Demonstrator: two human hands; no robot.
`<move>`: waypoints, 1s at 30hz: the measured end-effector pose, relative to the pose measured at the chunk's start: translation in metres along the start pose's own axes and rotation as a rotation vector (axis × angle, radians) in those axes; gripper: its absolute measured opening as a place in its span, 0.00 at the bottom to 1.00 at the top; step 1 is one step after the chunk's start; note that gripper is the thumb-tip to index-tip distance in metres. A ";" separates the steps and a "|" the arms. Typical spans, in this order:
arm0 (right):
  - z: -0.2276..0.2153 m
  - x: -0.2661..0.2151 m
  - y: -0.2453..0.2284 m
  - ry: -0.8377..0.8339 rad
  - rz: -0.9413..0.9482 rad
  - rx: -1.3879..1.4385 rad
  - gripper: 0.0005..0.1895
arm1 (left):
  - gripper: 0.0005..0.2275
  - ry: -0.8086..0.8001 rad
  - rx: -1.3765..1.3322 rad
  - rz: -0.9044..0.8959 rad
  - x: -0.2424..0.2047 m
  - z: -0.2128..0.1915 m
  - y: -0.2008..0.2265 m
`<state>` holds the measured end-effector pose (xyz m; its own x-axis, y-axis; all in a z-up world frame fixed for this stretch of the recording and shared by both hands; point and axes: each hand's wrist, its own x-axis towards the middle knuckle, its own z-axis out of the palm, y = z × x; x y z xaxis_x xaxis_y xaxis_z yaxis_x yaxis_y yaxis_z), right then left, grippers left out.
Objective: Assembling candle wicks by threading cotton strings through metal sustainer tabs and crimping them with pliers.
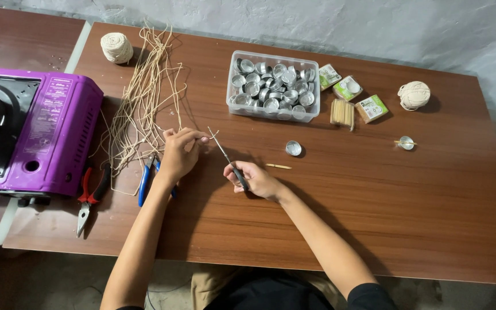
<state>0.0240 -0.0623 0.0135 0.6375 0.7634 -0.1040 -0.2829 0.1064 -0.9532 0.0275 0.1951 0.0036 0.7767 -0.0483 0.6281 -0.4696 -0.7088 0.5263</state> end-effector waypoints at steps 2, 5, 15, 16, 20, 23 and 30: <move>0.002 -0.001 -0.006 -0.013 0.000 0.003 0.14 | 0.04 -0.001 0.017 0.002 -0.001 0.000 -0.001; -0.002 0.000 -0.006 -0.026 0.006 -0.056 0.14 | 0.05 -0.010 0.021 0.010 0.000 -0.004 0.002; -0.003 0.000 0.003 -0.039 -0.064 -0.590 0.11 | 0.07 -0.038 0.069 -0.023 -0.006 0.001 -0.006; 0.002 -0.002 -0.002 -0.039 -0.064 -0.589 0.11 | 0.07 -0.039 0.069 -0.024 -0.007 0.002 -0.007; 0.009 0.000 -0.005 -0.064 -0.027 -0.463 0.11 | 0.06 -0.046 0.048 -0.004 -0.005 0.000 -0.001; 0.001 0.004 0.008 -0.080 -0.050 -0.488 0.11 | 0.06 -0.056 0.018 -0.009 -0.003 -0.002 0.002; 0.003 0.001 0.003 -0.084 -0.047 -0.522 0.10 | 0.07 -0.074 0.060 -0.044 -0.008 0.005 -0.011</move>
<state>0.0217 -0.0591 0.0109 0.5753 0.8161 -0.0552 0.1525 -0.1733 -0.9730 0.0281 0.1995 -0.0103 0.8258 -0.0666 0.5601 -0.4103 -0.7522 0.5155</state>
